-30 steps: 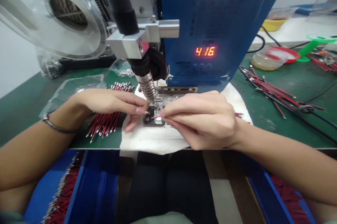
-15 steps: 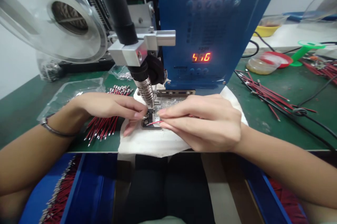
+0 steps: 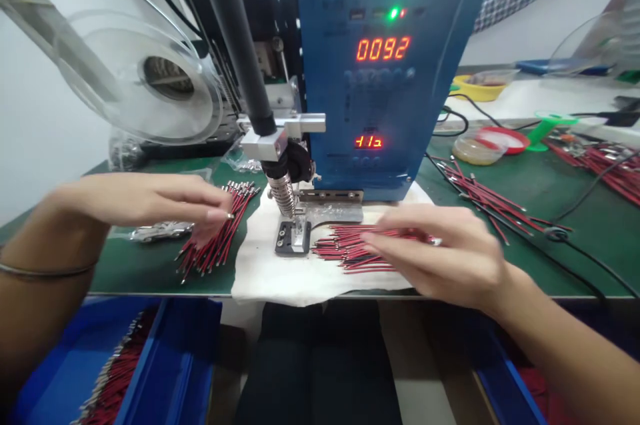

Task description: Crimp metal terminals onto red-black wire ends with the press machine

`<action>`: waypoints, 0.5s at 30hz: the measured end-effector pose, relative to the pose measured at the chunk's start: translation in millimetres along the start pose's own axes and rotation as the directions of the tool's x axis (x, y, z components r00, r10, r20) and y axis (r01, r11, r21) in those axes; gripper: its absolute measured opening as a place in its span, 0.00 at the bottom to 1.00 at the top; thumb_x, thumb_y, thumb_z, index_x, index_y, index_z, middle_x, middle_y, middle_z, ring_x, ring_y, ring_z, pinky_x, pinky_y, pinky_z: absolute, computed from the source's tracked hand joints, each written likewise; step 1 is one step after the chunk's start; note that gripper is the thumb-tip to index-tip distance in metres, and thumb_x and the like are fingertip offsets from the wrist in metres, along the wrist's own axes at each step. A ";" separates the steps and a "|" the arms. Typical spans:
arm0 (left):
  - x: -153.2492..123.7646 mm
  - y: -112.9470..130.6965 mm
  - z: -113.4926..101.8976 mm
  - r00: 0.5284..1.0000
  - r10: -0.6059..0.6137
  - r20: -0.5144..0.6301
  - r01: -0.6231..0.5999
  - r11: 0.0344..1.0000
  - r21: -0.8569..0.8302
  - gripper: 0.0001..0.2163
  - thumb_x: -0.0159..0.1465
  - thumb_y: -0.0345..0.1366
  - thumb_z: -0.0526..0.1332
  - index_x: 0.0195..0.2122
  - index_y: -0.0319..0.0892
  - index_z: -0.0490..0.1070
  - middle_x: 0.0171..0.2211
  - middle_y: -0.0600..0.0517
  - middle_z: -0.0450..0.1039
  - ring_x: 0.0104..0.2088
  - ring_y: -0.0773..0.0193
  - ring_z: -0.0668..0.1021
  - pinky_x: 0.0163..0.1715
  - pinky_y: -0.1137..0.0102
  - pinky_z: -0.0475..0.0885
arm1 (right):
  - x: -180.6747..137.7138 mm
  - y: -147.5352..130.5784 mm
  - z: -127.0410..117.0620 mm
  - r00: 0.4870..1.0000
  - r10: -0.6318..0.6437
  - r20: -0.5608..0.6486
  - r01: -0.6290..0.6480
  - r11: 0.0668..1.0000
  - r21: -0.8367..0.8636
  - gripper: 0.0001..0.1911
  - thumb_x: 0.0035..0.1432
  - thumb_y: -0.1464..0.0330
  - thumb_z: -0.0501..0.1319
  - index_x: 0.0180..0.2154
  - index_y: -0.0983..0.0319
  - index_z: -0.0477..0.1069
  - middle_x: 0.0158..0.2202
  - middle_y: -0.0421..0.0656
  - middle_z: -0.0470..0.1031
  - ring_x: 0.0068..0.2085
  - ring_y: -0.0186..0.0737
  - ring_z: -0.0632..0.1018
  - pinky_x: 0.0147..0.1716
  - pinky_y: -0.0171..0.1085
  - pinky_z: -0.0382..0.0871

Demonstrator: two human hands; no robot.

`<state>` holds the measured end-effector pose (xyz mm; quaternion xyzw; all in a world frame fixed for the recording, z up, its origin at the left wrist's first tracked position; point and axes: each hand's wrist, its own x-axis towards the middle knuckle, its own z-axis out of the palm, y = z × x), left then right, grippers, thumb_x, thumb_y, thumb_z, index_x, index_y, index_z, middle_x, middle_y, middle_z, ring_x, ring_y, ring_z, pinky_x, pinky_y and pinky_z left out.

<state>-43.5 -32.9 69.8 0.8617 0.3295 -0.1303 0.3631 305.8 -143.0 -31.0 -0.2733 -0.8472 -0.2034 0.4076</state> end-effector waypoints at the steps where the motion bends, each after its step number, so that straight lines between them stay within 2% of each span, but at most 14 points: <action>1: -4.8 -4.3 -3.3 0.991 -0.057 -0.121 0.065 0.996 0.061 0.18 0.71 0.47 0.53 0.31 0.42 0.73 0.31 0.52 0.76 0.34 0.63 0.77 0.36 0.72 0.72 | -9.6 1.9 -7.1 0.998 0.040 -0.050 -0.043 0.996 -0.072 0.15 0.53 0.79 0.71 0.41 0.58 0.79 0.40 0.42 0.79 0.32 0.31 0.79 0.34 0.33 0.75; 2: -7.1 -9.4 -6.6 0.966 -0.105 -0.238 0.137 0.983 0.121 0.19 0.71 0.49 0.52 0.32 0.42 0.73 0.30 0.51 0.76 0.33 0.63 0.76 0.35 0.72 0.71 | -18.9 4.4 -13.4 0.993 0.061 -0.099 -0.074 0.988 -0.136 0.16 0.51 0.79 0.73 0.40 0.59 0.79 0.38 0.42 0.79 0.32 0.32 0.79 0.34 0.33 0.75; 4: -4.4 -20.9 -13.1 0.878 -0.165 -0.450 0.298 0.923 0.242 0.20 0.71 0.51 0.50 0.34 0.41 0.71 0.30 0.51 0.75 0.30 0.63 0.75 0.32 0.70 0.69 | -35.5 10.3 -22.6 0.983 0.091 -0.158 -0.125 0.968 -0.219 0.17 0.47 0.80 0.75 0.38 0.59 0.78 0.35 0.42 0.79 0.31 0.34 0.79 0.33 0.35 0.76; 5: 0.1 -26.4 -16.2 0.832 -0.167 -0.529 0.373 0.875 0.310 0.20 0.71 0.50 0.49 0.35 0.41 0.71 0.30 0.50 0.75 0.30 0.63 0.75 0.32 0.70 0.68 | -42.3 13.2 -25.3 0.980 0.092 -0.174 -0.135 0.957 -0.255 0.17 0.46 0.80 0.75 0.37 0.60 0.78 0.34 0.42 0.80 0.31 0.35 0.79 0.32 0.35 0.76; 7: 13.3 -36.0 -21.5 0.783 -0.151 -0.603 0.494 0.741 0.456 0.19 0.71 0.48 0.46 0.39 0.42 0.72 0.32 0.48 0.76 0.31 0.60 0.76 0.32 0.68 0.65 | -52.5 17.4 -27.5 0.977 0.112 -0.184 -0.165 0.937 -0.309 0.17 0.46 0.80 0.75 0.38 0.60 0.79 0.33 0.42 0.81 0.30 0.36 0.81 0.31 0.36 0.76; 9: 28.3 -43.6 -25.6 0.773 -0.147 -0.617 0.571 0.584 0.577 0.21 0.72 0.47 0.43 0.44 0.42 0.72 0.36 0.46 0.78 0.34 0.57 0.78 0.31 0.67 0.64 | -58.4 18.6 -27.6 0.968 0.148 -0.203 -0.210 0.921 -0.328 0.16 0.47 0.80 0.74 0.37 0.59 0.79 0.33 0.42 0.82 0.29 0.37 0.81 0.30 0.35 0.76; 10: 35.5 -46.8 -27.5 0.771 -0.149 -0.619 0.587 0.543 0.600 0.21 0.72 0.47 0.42 0.46 0.42 0.72 0.38 0.44 0.78 0.35 0.55 0.79 0.31 0.67 0.64 | -60.2 18.2 -27.7 0.964 0.164 -0.211 -0.228 0.915 -0.333 0.15 0.48 0.80 0.73 0.37 0.59 0.79 0.32 0.42 0.82 0.28 0.36 0.81 0.29 0.35 0.76; 15: 58.2 -60.3 -36.6 0.789 -0.158 -0.593 0.591 0.457 0.665 0.22 0.73 0.46 0.43 0.51 0.42 0.72 0.41 0.40 0.79 0.41 0.51 0.80 0.36 0.67 0.67 | -68.7 14.8 -35.2 0.955 0.194 -0.225 -0.266 0.894 -0.360 0.11 0.52 0.78 0.72 0.36 0.58 0.78 0.32 0.43 0.83 0.27 0.39 0.82 0.28 0.36 0.76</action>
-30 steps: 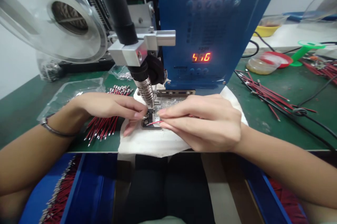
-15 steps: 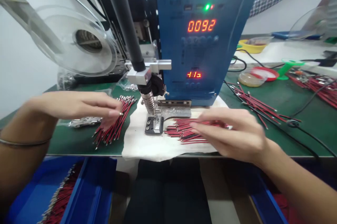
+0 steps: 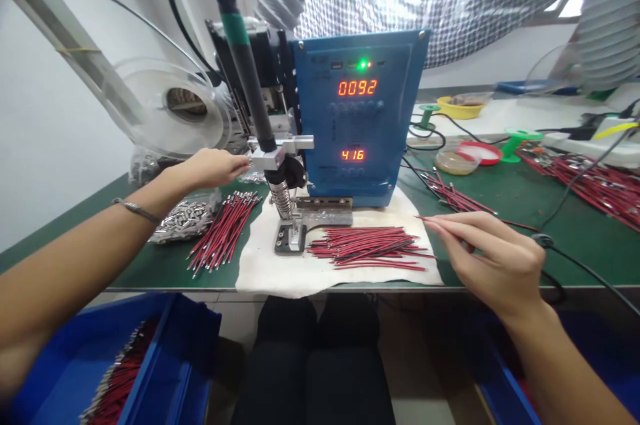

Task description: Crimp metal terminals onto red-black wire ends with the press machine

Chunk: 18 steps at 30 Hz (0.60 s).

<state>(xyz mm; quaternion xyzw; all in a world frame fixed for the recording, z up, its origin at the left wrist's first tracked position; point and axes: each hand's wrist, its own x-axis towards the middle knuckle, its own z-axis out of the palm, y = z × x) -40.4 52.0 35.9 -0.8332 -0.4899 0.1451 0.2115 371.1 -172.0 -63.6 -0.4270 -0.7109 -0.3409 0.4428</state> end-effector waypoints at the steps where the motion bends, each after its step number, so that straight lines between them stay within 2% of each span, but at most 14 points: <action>1: 2.8 -0.8 1.5 1.000 0.006 0.003 -0.006 1.000 0.013 0.22 0.74 0.46 0.42 0.52 0.42 0.72 0.41 0.40 0.79 0.41 0.50 0.81 0.37 0.66 0.68 | -2.0 1.5 -2.5 1.000 0.002 0.001 -0.002 1.000 -0.015 0.11 0.52 0.77 0.72 0.36 0.57 0.78 0.32 0.43 0.83 0.27 0.39 0.82 0.28 0.36 0.76; 5: 8.1 -2.8 6.4 1.000 0.023 0.005 -0.024 0.999 0.044 0.22 0.74 0.46 0.43 0.51 0.42 0.74 0.41 0.39 0.79 0.43 0.48 0.81 0.39 0.64 0.69 | -10.3 6.7 -9.4 0.996 0.067 0.058 -0.061 0.993 -0.100 0.09 0.55 0.74 0.71 0.37 0.55 0.79 0.30 0.40 0.84 0.26 0.38 0.82 0.25 0.35 0.74; 10: 11.2 0.5 11.4 1.000 0.011 -0.011 -0.010 0.999 0.034 0.20 0.74 0.46 0.46 0.51 0.44 0.75 0.42 0.40 0.80 0.46 0.49 0.81 0.41 0.65 0.69 | -7.8 4.3 -6.3 0.970 0.186 0.157 -0.181 0.982 -0.047 0.01 0.61 0.69 0.67 0.36 0.58 0.79 0.33 0.41 0.83 0.28 0.37 0.81 0.30 0.35 0.75; 12: 11.8 1.8 11.8 1.000 -0.006 -0.020 0.007 1.000 0.018 0.20 0.73 0.46 0.47 0.53 0.43 0.75 0.43 0.39 0.80 0.46 0.46 0.81 0.40 0.64 0.70 | -2.6 7.9 0.2 0.962 0.231 0.143 -0.225 0.973 -0.056 0.05 0.61 0.67 0.66 0.35 0.60 0.80 0.34 0.43 0.82 0.29 0.37 0.80 0.27 0.35 0.73; 15: 4.8 2.2 8.7 0.996 -0.066 -0.059 0.065 0.998 -0.024 0.25 0.72 0.50 0.47 0.63 0.42 0.66 0.45 0.37 0.80 0.45 0.42 0.81 0.38 0.61 0.70 | 6.5 27.7 16.0 0.951 0.284 0.120 -0.271 0.956 -0.114 0.10 0.62 0.64 0.65 0.34 0.62 0.81 0.33 0.44 0.80 0.26 0.36 0.77 0.26 0.36 0.71; 18: -20.9 3.2 3.8 0.983 -0.146 -0.115 0.137 0.987 -0.081 0.28 0.73 0.53 0.43 0.68 0.44 0.57 0.46 0.40 0.80 0.45 0.42 0.81 0.36 0.62 0.70 | 15.6 55.7 33.0 0.939 0.315 0.135 -0.284 0.935 -0.211 0.12 0.62 0.64 0.62 0.34 0.63 0.81 0.33 0.48 0.81 0.28 0.40 0.77 0.29 0.40 0.71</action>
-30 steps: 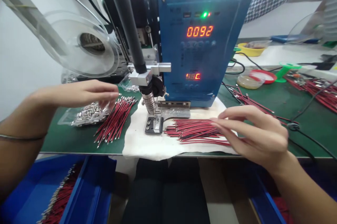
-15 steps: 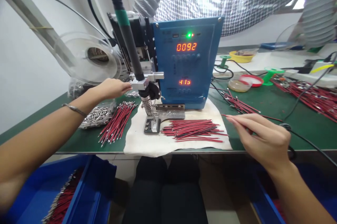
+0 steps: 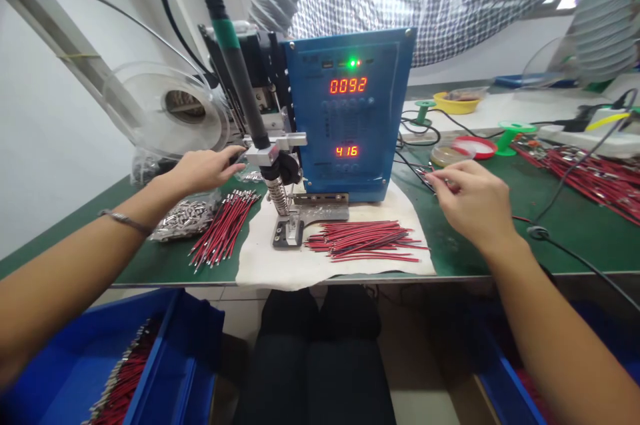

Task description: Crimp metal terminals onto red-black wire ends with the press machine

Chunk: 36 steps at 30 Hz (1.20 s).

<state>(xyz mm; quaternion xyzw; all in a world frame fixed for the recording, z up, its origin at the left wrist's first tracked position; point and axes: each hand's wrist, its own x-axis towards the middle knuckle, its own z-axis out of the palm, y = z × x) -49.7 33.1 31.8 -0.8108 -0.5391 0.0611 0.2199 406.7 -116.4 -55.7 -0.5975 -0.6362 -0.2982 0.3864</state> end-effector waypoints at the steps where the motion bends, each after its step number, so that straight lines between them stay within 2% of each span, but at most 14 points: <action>1: -13.2 -0.7 -2.3 1.000 -0.019 -0.015 0.019 1.000 -0.019 0.27 0.73 0.53 0.42 0.67 0.46 0.58 0.46 0.43 0.81 0.44 0.44 0.82 0.36 0.63 0.69 | 5.2 4.2 4.0 1.000 -0.010 0.019 0.010 1.000 -0.022 0.13 0.63 0.64 0.61 0.35 0.64 0.82 0.34 0.49 0.81 0.31 0.43 0.78 0.31 0.41 0.71; 3: -44.9 -1.9 -4.5 0.999 -0.043 -0.031 0.041 0.997 -0.059 0.25 0.72 0.54 0.43 0.63 0.49 0.64 0.43 0.49 0.82 0.41 0.49 0.82 0.32 0.66 0.67 | 10.7 3.2 4.9 0.998 -0.063 0.031 0.064 0.998 -0.025 0.15 0.63 0.63 0.61 0.41 0.66 0.82 0.40 0.54 0.81 0.39 0.49 0.80 0.36 0.44 0.73; 5: -78.5 -3.5 -2.5 0.992 -0.111 -0.056 0.106 0.991 -0.085 0.24 0.71 0.54 0.45 0.60 0.51 0.67 0.38 0.53 0.82 0.38 0.52 0.82 0.28 0.67 0.63 | 7.5 -13.1 -4.3 0.989 -0.144 -0.025 0.144 0.989 0.012 0.16 0.64 0.63 0.61 0.46 0.67 0.80 0.43 0.56 0.80 0.44 0.51 0.79 0.41 0.45 0.75; 6: -93.6 -4.9 -0.2 0.990 -0.133 -0.055 0.128 0.988 -0.081 0.24 0.70 0.54 0.45 0.59 0.51 0.68 0.37 0.53 0.81 0.37 0.51 0.82 0.27 0.67 0.61 | 2.8 -26.5 -11.8 0.978 -0.200 -0.060 0.202 0.979 0.040 0.14 0.63 0.64 0.63 0.46 0.64 0.80 0.42 0.53 0.79 0.44 0.48 0.79 0.42 0.44 0.75; 8: -117.0 -9.2 6.0 0.977 -0.197 -0.079 0.193 0.980 -0.058 0.24 0.69 0.54 0.45 0.56 0.50 0.71 0.36 0.52 0.81 0.37 0.50 0.82 0.26 0.68 0.59 | -10.1 -59.7 -29.0 0.946 -0.295 -0.136 0.308 0.947 0.093 0.09 0.60 0.67 0.67 0.44 0.55 0.81 0.39 0.44 0.77 0.37 0.40 0.79 0.36 0.39 0.76; 10: -129.6 -15.3 12.4 0.961 -0.265 -0.078 0.264 0.964 -0.032 0.24 0.69 0.54 0.45 0.54 0.50 0.72 0.35 0.51 0.81 0.38 0.49 0.82 0.27 0.68 0.59 | -22.9 -94.3 -44.6 0.905 -0.365 -0.218 0.398 0.908 0.134 0.16 0.57 0.73 0.69 0.45 0.48 0.79 0.36 0.39 0.75 0.33 0.36 0.78 0.35 0.38 0.76; 11: -132.2 -18.4 15.2 0.954 -0.292 -0.061 0.291 0.956 -0.030 0.24 0.69 0.54 0.45 0.54 0.50 0.72 0.35 0.50 0.80 0.37 0.49 0.81 0.27 0.68 0.59 | -27.7 -109.6 -50.6 0.868 -0.386 -0.314 0.455 0.871 0.187 0.20 0.54 0.78 0.69 0.45 0.51 0.78 0.35 0.39 0.73 0.33 0.36 0.77 0.32 0.38 0.77; 13: -133.0 -23.3 19.7 0.944 -0.331 -0.008 0.330 0.943 -0.042 0.25 0.68 0.54 0.44 0.54 0.50 0.72 0.35 0.49 0.80 0.38 0.49 0.81 0.28 0.69 0.60 | -32.8 -132.8 -58.3 0.851 -0.417 -0.318 0.496 0.838 0.228 0.18 0.53 0.82 0.69 0.42 0.56 0.78 0.35 0.41 0.71 0.33 0.36 0.77 0.30 0.37 0.77; 15: -131.1 -25.7 22.8 0.940 -0.340 0.031 0.342 0.938 -0.061 0.25 0.68 0.54 0.44 0.54 0.49 0.72 0.37 0.48 0.79 0.39 0.50 0.80 0.28 0.69 0.60 | -33.0 -145.5 -60.9 0.825 -0.460 -0.329 0.540 0.813 0.217 0.16 0.53 0.83 0.68 0.38 0.58 0.78 0.34 0.41 0.70 0.32 0.35 0.77 0.29 0.35 0.78; 19: -129.1 -24.1 25.6 0.938 -0.343 0.049 0.346 0.935 -0.077 0.24 0.68 0.55 0.45 0.52 0.49 0.73 0.39 0.48 0.79 0.41 0.50 0.80 0.28 0.69 0.60 | -28.9 -150.9 -58.9 0.793 -0.482 -0.373 0.568 0.806 0.167 0.15 0.55 0.82 0.67 0.37 0.56 0.78 0.30 0.39 0.70 0.28 0.33 0.76 0.25 0.33 0.77; 24: -128.7 -20.8 24.9 0.939 -0.310 0.149 0.321 0.945 -0.061 0.25 0.69 0.54 0.44 0.55 0.50 0.71 0.45 0.46 0.79 0.46 0.46 0.80 0.31 0.68 0.60 | -27.8 -151.8 -60.0 0.735 -0.539 -0.412 0.628 0.770 0.113 0.12 0.55 0.78 0.69 0.32 0.52 0.78 0.23 0.36 0.68 0.23 0.34 0.75 0.21 0.34 0.75; 32: -126.5 -18.4 24.4 0.916 -0.343 0.206 0.362 0.930 -0.063 0.25 0.69 0.53 0.45 0.56 0.49 0.71 0.48 0.45 0.79 0.47 0.45 0.79 0.33 0.68 0.60 | -32.4 -156.0 -67.8 0.792 -0.466 -0.394 0.587 0.759 0.281 0.15 0.51 0.80 0.71 0.33 0.55 0.74 0.26 0.35 0.74 0.24 0.32 0.76 0.26 0.33 0.80; 36: -127.6 -19.9 25.6 0.913 -0.349 0.211 0.370 0.927 -0.068 0.25 0.69 0.54 0.44 0.57 0.50 0.71 0.45 0.47 0.80 0.45 0.47 0.79 0.32 0.68 0.60 | -34.6 -152.7 -65.9 0.782 -0.487 -0.390 0.609 0.731 0.308 0.15 0.51 0.80 0.70 0.33 0.53 0.76 0.29 0.34 0.76 0.28 0.33 0.78 0.25 0.33 0.78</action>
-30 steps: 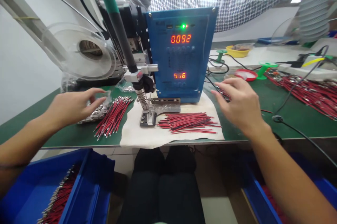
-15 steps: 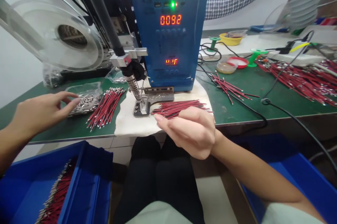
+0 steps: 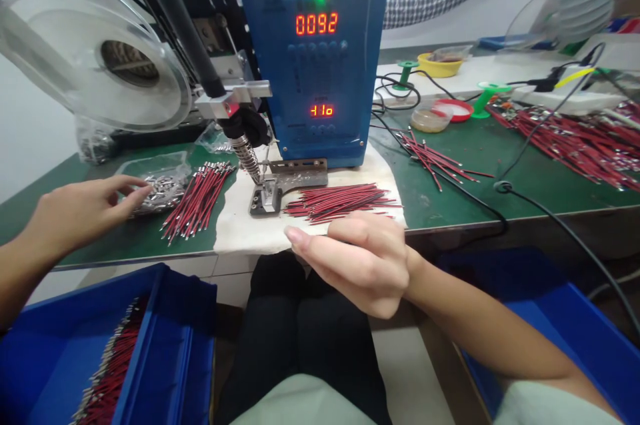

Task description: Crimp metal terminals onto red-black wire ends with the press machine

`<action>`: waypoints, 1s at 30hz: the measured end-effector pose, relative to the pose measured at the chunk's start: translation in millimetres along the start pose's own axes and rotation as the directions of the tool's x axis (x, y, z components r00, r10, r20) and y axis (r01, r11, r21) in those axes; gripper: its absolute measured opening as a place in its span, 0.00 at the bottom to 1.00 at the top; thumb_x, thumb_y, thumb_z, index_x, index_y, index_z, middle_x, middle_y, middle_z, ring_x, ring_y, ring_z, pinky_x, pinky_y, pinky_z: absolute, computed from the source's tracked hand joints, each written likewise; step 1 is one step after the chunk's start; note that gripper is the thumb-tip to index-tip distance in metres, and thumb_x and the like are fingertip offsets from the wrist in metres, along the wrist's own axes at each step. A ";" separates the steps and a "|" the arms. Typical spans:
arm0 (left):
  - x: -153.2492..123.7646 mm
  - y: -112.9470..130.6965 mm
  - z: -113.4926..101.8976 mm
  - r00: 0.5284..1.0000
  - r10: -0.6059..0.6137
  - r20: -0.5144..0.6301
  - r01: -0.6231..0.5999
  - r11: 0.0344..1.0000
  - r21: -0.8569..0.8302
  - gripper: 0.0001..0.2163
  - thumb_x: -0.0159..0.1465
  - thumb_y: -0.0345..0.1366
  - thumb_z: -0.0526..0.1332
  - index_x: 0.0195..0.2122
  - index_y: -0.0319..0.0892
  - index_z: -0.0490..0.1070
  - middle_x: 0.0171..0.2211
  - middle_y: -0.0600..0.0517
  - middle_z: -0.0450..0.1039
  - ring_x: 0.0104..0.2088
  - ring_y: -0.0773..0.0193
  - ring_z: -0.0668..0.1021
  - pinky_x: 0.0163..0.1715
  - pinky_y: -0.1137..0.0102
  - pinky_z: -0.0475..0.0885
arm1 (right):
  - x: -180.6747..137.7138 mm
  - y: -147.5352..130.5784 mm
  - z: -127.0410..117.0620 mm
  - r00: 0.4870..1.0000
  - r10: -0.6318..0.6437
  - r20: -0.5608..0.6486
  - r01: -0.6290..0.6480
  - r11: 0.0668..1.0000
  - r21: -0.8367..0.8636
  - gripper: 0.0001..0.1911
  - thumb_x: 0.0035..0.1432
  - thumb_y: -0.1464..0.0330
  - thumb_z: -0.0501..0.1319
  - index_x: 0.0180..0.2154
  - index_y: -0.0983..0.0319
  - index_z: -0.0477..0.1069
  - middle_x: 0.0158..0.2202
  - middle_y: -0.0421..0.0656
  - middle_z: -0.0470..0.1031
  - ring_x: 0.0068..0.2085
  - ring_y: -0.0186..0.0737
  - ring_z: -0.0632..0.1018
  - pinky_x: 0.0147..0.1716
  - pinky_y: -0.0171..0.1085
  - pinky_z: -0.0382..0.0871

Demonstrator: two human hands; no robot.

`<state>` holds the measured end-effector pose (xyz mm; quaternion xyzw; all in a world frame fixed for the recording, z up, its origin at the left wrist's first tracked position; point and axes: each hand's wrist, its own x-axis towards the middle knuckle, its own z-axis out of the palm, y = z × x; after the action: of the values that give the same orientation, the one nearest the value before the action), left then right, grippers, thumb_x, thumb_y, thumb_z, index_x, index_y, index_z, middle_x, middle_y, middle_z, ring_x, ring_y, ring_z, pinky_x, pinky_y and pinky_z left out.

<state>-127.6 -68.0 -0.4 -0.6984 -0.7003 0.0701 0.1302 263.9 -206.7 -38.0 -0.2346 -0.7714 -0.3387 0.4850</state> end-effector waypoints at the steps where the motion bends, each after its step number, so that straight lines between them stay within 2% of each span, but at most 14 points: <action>1: 0.4 -0.8 -0.3 1.000 0.001 0.002 -0.001 1.000 -0.022 0.25 0.68 0.55 0.45 0.56 0.50 0.71 0.43 0.48 0.80 0.44 0.48 0.79 0.32 0.69 0.61 | -1.3 0.6 0.3 1.000 -0.019 -0.005 0.019 1.000 -0.008 0.16 0.50 0.81 0.71 0.32 0.53 0.76 0.29 0.35 0.76 0.28 0.34 0.78 0.25 0.34 0.78; 4: 4.9 -4.1 -3.6 1.000 0.017 0.021 -0.015 0.996 -0.092 0.24 0.67 0.56 0.48 0.54 0.50 0.73 0.39 0.51 0.80 0.42 0.52 0.79 0.32 0.71 0.62 | -6.3 2.2 2.2 0.999 -0.053 -0.010 0.053 0.997 -0.055 0.16 0.49 0.83 0.70 0.32 0.55 0.78 0.25 0.36 0.70 0.26 0.34 0.76 0.23 0.35 0.75; 7: 14.4 -7.4 -10.5 0.994 0.030 0.107 -0.013 0.989 -0.150 0.26 0.64 0.59 0.52 0.55 0.51 0.75 0.38 0.52 0.81 0.40 0.53 0.79 0.34 0.70 0.65 | -12.7 6.7 7.5 0.998 0.042 0.037 -0.042 0.999 -0.023 0.15 0.56 0.79 0.67 0.39 0.54 0.80 0.22 0.35 0.67 0.22 0.31 0.73 0.20 0.34 0.70; 10: 23.9 -7.0 -18.6 0.963 0.119 0.241 -0.046 0.956 -0.289 0.28 0.60 0.60 0.57 0.53 0.49 0.78 0.41 0.51 0.82 0.42 0.53 0.80 0.40 0.70 0.68 | -20.1 18.4 16.6 0.970 0.168 0.177 -0.179 0.983 0.047 0.13 0.60 0.75 0.65 0.45 0.55 0.79 0.28 0.38 0.76 0.26 0.34 0.76 0.27 0.36 0.74; 12: 27.9 -3.5 -22.5 0.942 0.193 0.275 -0.083 0.927 -0.367 0.27 0.58 0.59 0.60 0.50 0.47 0.80 0.43 0.51 0.82 0.43 0.55 0.80 0.41 0.70 0.68 | -25.1 29.2 23.5 0.897 0.263 0.354 -0.307 0.949 0.073 0.10 0.64 0.71 0.63 0.46 0.59 0.79 0.34 0.43 0.80 0.34 0.39 0.79 0.35 0.40 0.76; 14: 29.8 1.2 -24.5 0.939 0.223 0.262 -0.108 0.914 -0.391 0.25 0.58 0.57 0.61 0.46 0.44 0.81 0.42 0.50 0.82 0.42 0.56 0.80 0.41 0.70 0.68 | -29.2 39.6 29.3 0.789 0.325 0.521 -0.425 0.902 0.080 0.12 0.67 0.69 0.60 0.48 0.62 0.78 0.39 0.48 0.80 0.40 0.44 0.79 0.40 0.44 0.76; 16: 30.1 5.1 -24.8 0.942 0.230 0.245 -0.120 0.911 -0.394 0.23 0.58 0.55 0.62 0.42 0.41 0.81 0.38 0.50 0.82 0.39 0.57 0.79 0.38 0.70 0.68 | -31.4 47.5 32.9 0.731 0.321 0.602 -0.464 0.881 0.094 0.13 0.67 0.68 0.58 0.49 0.63 0.78 0.42 0.50 0.79 0.42 0.45 0.78 0.43 0.46 0.75; 19: 28.5 7.2 -23.5 0.954 0.215 0.211 -0.113 0.905 -0.409 0.21 0.57 0.54 0.62 0.40 0.41 0.81 0.33 0.51 0.82 0.36 0.59 0.78 0.36 0.71 0.68 | -30.7 54.8 34.3 0.692 0.286 0.663 -0.462 0.881 0.102 0.14 0.67 0.68 0.58 0.49 0.62 0.79 0.44 0.49 0.79 0.43 0.46 0.78 0.45 0.47 0.74; 23: 24.5 4.0 -19.9 0.981 0.136 0.138 -0.063 0.899 -0.434 0.22 0.57 0.53 0.63 0.42 0.43 0.81 0.37 0.51 0.83 0.38 0.58 0.79 0.37 0.71 0.68 | -26.6 62.6 34.2 0.606 0.276 0.746 -0.471 0.880 0.058 0.14 0.67 0.68 0.57 0.47 0.60 0.81 0.42 0.49 0.79 0.43 0.47 0.77 0.45 0.47 0.74; 27: 21.1 -0.6 -15.8 0.992 0.093 0.082 -0.043 0.882 -0.469 0.19 0.56 0.51 0.62 0.38 0.41 0.81 0.32 0.52 0.81 0.34 0.59 0.78 0.35 0.71 0.67 | -24.0 71.9 36.5 0.588 0.243 0.771 -0.473 0.877 0.084 0.13 0.66 0.67 0.58 0.39 0.59 0.82 0.39 0.47 0.80 0.41 0.45 0.78 0.43 0.44 0.73; 30: 15.3 -0.9 -16.2 0.998 0.062 0.034 -0.037 0.866 -0.499 0.19 0.56 0.51 0.62 0.39 0.40 0.80 0.29 0.52 0.78 0.31 0.61 0.76 0.34 0.71 0.66 | -20.8 80.1 38.3 0.564 0.221 0.796 -0.488 0.867 0.105 0.12 0.66 0.66 0.59 0.40 0.59 0.82 0.40 0.45 0.80 0.42 0.43 0.79 0.44 0.42 0.73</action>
<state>-123.8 -54.2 16.7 -0.7240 -0.6796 -0.0926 -0.0733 305.3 -125.8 -44.7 -0.4266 -0.8808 0.0251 0.2039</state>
